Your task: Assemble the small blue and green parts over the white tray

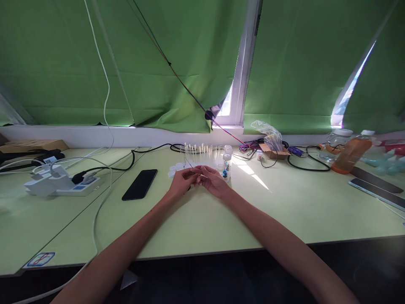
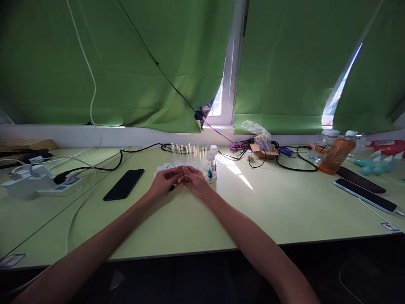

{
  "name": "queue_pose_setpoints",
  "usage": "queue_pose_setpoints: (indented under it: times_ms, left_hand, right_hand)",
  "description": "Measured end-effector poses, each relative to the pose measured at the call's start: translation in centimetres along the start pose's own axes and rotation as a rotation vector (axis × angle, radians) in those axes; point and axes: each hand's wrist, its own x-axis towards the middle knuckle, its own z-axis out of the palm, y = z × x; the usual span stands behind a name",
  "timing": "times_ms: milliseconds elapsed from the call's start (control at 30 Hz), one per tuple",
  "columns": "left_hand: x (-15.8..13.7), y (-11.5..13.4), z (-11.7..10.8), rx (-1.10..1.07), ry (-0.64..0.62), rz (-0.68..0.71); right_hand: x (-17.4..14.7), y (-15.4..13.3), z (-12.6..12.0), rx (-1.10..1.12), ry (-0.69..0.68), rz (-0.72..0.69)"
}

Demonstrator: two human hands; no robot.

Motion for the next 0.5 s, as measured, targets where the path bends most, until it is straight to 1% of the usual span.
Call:
queue_pose_setpoints:
  times_ms: [233,500]
  left_hand:
    - [-0.19,0.35,0.14,-0.029,-0.018,-0.016]
    - [-0.32,0.86,0.14,-0.051,-0.07,-0.036]
  right_hand:
    - [-0.03,-0.05,0.09,-0.004,0.001,-0.007]
    - [-0.14,-0.24,0.3,-0.016,0.004,-0.02]
